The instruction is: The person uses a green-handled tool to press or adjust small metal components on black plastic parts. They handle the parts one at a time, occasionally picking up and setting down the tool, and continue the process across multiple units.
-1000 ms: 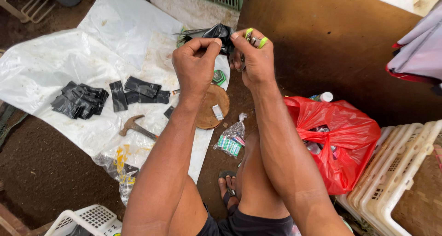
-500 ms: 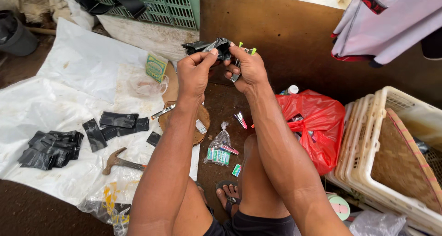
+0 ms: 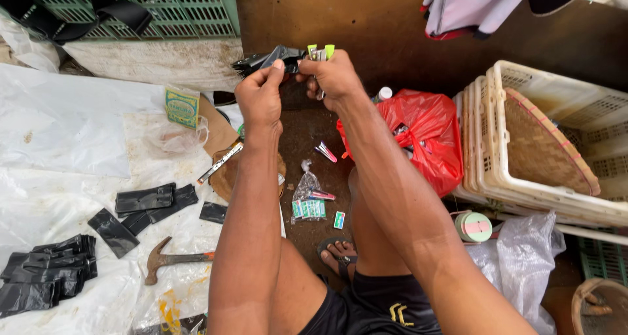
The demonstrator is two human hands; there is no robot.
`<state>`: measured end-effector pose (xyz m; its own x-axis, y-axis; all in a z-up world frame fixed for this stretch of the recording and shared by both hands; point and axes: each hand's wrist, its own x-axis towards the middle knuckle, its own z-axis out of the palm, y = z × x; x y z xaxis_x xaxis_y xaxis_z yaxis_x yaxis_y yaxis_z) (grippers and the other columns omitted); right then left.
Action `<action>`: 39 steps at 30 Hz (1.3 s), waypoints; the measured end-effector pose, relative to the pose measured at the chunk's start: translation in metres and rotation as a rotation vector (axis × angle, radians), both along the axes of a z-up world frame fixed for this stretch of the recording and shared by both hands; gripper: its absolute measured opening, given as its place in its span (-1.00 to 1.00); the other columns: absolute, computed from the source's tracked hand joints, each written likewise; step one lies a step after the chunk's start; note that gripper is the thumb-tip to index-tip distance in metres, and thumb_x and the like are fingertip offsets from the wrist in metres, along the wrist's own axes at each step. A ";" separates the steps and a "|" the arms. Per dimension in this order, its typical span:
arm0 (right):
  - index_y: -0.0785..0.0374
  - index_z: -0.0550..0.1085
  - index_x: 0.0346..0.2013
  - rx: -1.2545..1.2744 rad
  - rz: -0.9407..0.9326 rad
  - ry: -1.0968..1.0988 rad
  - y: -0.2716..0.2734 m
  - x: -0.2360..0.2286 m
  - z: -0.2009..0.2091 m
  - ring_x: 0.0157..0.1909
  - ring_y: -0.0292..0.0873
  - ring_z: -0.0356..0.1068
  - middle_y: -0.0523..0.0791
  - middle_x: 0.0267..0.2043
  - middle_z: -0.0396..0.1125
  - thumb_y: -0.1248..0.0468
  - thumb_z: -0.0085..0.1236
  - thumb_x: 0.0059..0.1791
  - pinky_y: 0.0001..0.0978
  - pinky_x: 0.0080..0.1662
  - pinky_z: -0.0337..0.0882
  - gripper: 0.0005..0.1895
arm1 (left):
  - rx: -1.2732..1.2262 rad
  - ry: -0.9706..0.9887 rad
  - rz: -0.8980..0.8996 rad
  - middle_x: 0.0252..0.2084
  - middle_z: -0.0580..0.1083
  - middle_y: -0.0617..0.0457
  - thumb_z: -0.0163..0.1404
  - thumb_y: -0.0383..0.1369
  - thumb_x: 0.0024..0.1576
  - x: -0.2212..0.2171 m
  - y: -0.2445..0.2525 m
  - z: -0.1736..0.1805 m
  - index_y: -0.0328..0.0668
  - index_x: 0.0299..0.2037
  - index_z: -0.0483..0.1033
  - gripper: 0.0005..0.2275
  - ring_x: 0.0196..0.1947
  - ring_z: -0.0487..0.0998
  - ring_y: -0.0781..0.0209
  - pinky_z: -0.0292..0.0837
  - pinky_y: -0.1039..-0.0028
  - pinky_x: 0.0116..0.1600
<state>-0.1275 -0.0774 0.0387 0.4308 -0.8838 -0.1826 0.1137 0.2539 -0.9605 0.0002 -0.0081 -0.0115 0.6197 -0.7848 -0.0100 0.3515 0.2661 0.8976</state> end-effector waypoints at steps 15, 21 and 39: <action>0.34 0.45 -0.31 0.019 0.252 -0.288 0.020 0.021 0.022 -0.65 -0.24 0.25 -0.12 -0.54 0.31 0.37 0.12 -0.04 -0.28 -0.48 0.38 -0.93 | -0.240 -0.073 0.145 -0.29 0.58 0.09 -0.06 -0.48 0.30 0.027 0.038 0.028 -0.21 0.17 0.54 -0.73 -0.42 0.47 0.49 0.41 0.66 -0.34; 0.40 0.53 -0.29 -0.137 0.250 -0.174 0.031 0.042 0.043 -0.69 -0.34 0.18 -0.14 -0.57 0.32 0.23 0.21 0.00 -0.42 -0.55 0.30 -0.77 | -0.344 -0.578 0.353 0.13 0.60 0.00 -0.07 -0.51 0.39 0.035 0.058 0.046 -0.23 0.17 0.56 -0.78 0.14 0.63 0.19 0.52 0.49 0.23; 0.35 0.50 -0.34 -0.249 0.400 -0.036 0.026 0.029 0.045 -0.64 -0.37 0.20 -0.18 -0.56 0.35 0.49 0.34 -0.05 -0.47 -0.51 0.34 -0.88 | -0.305 -0.441 0.243 -0.19 0.59 0.14 0.03 -0.64 0.28 0.034 0.068 0.051 -0.27 0.00 0.67 -0.80 -0.27 0.44 0.50 0.33 0.69 -0.16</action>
